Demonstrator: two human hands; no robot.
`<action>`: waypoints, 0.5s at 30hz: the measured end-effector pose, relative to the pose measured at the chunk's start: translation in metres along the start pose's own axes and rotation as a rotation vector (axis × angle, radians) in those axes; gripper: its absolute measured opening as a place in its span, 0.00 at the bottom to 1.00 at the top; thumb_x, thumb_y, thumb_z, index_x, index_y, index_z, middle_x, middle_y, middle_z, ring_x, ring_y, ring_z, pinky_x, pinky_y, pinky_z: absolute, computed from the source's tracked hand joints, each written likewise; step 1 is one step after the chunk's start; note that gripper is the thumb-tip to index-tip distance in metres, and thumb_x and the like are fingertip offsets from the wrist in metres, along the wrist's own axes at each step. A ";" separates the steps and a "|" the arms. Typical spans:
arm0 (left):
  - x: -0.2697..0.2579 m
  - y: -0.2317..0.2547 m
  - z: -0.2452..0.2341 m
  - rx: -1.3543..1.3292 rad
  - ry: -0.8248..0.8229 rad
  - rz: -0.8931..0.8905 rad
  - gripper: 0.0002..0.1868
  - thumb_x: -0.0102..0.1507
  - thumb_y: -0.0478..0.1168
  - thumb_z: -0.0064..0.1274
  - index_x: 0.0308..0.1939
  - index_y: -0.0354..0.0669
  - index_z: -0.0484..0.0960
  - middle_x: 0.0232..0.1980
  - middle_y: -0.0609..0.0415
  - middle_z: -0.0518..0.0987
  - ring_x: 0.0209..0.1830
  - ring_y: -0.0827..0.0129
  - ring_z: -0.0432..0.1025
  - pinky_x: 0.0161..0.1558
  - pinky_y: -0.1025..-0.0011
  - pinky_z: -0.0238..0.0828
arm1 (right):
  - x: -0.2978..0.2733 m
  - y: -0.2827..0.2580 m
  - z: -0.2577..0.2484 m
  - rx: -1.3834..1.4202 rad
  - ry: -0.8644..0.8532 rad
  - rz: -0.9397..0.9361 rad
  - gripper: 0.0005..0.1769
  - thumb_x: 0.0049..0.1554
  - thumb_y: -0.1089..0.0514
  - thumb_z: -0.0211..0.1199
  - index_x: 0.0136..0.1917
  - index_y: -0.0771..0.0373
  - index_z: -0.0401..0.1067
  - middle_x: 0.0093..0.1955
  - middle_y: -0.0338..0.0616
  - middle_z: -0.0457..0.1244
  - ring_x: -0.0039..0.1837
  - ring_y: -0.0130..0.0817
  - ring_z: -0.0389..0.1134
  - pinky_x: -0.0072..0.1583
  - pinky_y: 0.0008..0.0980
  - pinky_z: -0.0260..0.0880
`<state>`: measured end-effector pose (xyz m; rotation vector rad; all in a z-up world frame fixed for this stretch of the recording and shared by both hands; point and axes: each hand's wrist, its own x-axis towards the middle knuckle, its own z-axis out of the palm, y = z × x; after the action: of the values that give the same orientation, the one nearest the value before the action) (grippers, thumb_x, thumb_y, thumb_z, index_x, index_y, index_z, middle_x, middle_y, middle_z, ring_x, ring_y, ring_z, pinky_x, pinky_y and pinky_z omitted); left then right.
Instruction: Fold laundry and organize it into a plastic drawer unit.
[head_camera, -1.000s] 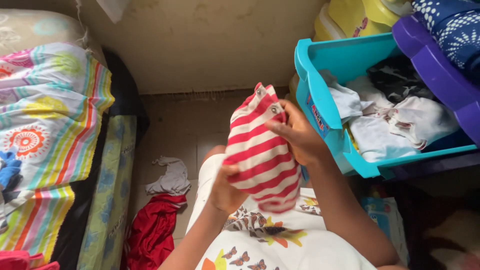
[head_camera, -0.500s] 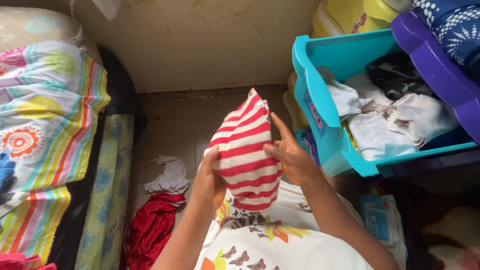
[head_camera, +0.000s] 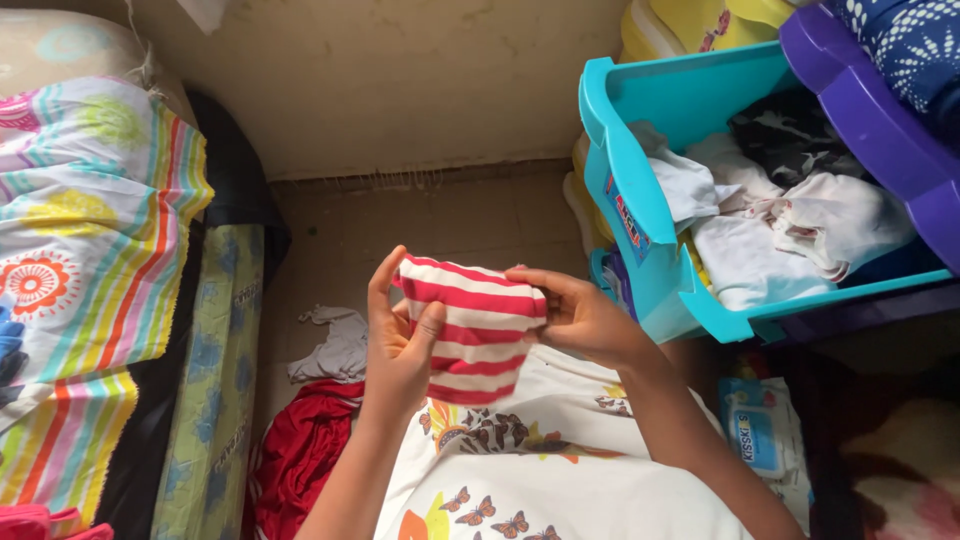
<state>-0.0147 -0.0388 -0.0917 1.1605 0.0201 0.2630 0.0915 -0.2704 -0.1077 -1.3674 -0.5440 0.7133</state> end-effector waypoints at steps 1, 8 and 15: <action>-0.001 0.001 0.001 0.050 0.014 0.046 0.38 0.68 0.34 0.50 0.78 0.54 0.50 0.50 0.47 0.81 0.48 0.69 0.78 0.50 0.68 0.80 | 0.001 0.013 -0.006 -0.034 0.013 -0.044 0.39 0.51 0.69 0.68 0.75 0.65 0.63 0.72 0.49 0.61 0.70 0.34 0.65 0.69 0.36 0.68; 0.003 0.016 -0.009 0.553 0.312 0.636 0.05 0.82 0.36 0.38 0.61 0.43 0.64 0.39 0.54 0.76 0.36 0.78 0.70 0.42 0.74 0.69 | -0.006 0.043 -0.027 -0.264 0.038 -0.453 0.19 0.60 0.56 0.71 0.61 0.63 0.69 0.64 0.49 0.56 0.67 0.38 0.57 0.70 0.36 0.59; -0.004 0.026 0.005 0.538 0.124 0.616 0.12 0.74 0.43 0.44 0.57 0.41 0.70 0.32 0.61 0.66 0.29 0.81 0.58 0.32 0.75 0.53 | -0.009 -0.050 0.063 -0.442 -0.118 -0.669 0.63 0.49 0.40 0.79 0.84 0.58 0.45 0.86 0.53 0.41 0.88 0.49 0.41 0.84 0.47 0.44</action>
<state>-0.0228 -0.0347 -0.0669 1.6671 -0.1696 0.9162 0.0466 -0.2371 -0.0491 -1.4229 -1.2335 0.1221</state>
